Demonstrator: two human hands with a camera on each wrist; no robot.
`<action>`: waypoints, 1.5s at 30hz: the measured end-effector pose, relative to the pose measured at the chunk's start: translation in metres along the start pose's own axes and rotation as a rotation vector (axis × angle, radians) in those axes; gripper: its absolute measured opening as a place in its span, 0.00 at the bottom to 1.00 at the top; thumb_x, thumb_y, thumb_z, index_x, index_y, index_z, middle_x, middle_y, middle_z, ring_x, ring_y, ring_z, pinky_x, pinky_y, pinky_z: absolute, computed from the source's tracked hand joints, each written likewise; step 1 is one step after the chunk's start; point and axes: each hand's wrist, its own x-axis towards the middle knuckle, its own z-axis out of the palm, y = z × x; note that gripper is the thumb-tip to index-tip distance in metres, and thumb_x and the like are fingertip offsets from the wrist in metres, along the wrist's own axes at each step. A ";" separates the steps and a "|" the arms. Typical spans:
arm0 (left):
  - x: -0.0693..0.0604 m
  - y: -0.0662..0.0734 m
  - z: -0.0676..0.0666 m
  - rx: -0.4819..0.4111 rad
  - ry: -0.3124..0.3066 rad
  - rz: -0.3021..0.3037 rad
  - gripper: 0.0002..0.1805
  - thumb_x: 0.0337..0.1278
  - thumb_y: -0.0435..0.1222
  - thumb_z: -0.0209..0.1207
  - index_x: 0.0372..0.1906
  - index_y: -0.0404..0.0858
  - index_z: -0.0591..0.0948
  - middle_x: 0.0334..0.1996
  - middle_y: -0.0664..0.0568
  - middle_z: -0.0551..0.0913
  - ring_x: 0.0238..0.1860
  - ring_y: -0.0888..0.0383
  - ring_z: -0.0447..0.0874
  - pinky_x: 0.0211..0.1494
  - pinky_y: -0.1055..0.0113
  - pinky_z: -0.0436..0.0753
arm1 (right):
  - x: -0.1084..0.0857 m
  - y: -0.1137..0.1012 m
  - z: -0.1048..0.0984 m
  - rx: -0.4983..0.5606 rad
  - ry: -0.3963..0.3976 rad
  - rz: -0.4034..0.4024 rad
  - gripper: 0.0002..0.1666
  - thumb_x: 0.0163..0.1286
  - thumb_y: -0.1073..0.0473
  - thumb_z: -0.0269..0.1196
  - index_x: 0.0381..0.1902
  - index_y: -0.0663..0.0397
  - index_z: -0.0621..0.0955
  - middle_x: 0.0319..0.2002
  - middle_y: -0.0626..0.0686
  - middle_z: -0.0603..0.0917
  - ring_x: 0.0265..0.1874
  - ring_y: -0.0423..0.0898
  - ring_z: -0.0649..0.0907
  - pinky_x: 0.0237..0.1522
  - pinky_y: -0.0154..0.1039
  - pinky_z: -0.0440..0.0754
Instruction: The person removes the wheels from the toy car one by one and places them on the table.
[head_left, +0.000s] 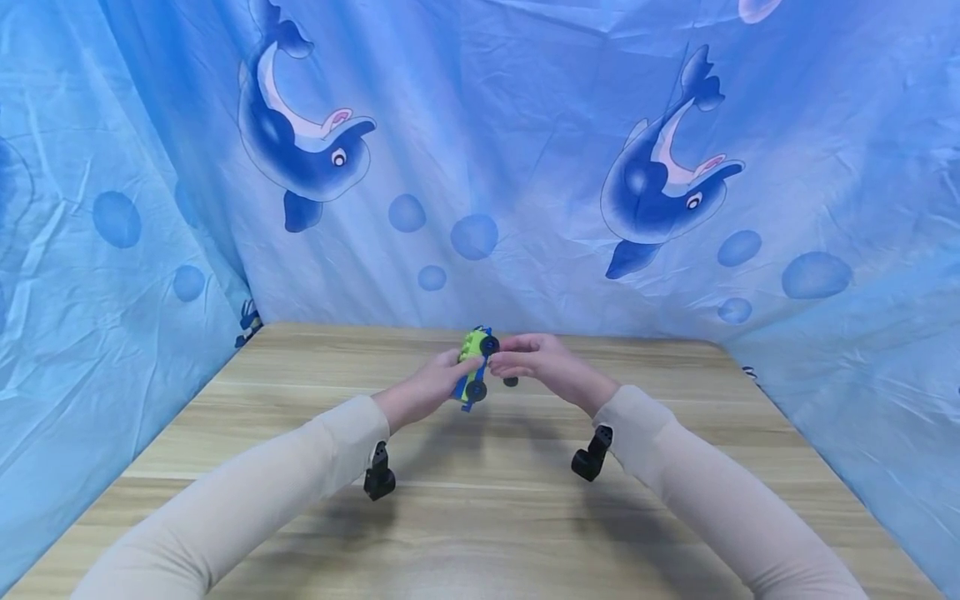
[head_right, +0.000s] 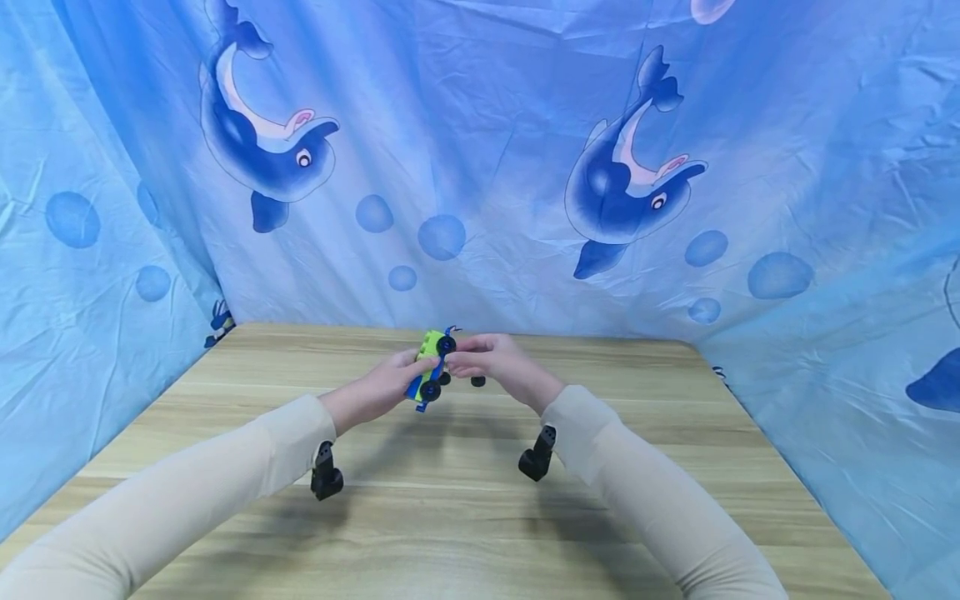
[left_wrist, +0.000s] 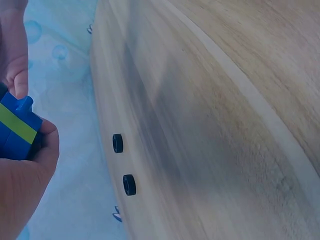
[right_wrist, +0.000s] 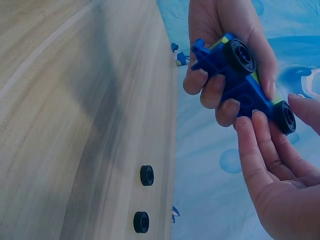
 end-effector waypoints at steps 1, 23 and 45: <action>0.000 0.000 0.000 0.025 -0.004 0.006 0.30 0.72 0.52 0.46 0.67 0.35 0.65 0.57 0.42 0.79 0.54 0.51 0.81 0.61 0.55 0.76 | 0.001 0.000 0.001 -0.008 -0.001 -0.002 0.22 0.68 0.55 0.64 0.55 0.63 0.77 0.54 0.66 0.81 0.53 0.55 0.83 0.58 0.44 0.78; 0.005 -0.001 0.005 0.239 0.005 0.081 0.24 0.69 0.50 0.52 0.58 0.36 0.73 0.37 0.49 0.75 0.37 0.57 0.73 0.39 0.67 0.73 | 0.005 0.007 0.011 -0.248 0.131 -0.097 0.18 0.70 0.52 0.61 0.35 0.65 0.84 0.23 0.53 0.84 0.25 0.44 0.85 0.35 0.42 0.85; 0.006 -0.003 0.004 0.315 -0.003 0.119 0.19 0.70 0.45 0.52 0.55 0.35 0.73 0.30 0.50 0.72 0.26 0.59 0.68 0.29 0.68 0.72 | 0.009 0.012 0.017 -0.250 0.195 -0.024 0.14 0.68 0.55 0.63 0.31 0.61 0.86 0.22 0.53 0.85 0.24 0.44 0.86 0.35 0.42 0.86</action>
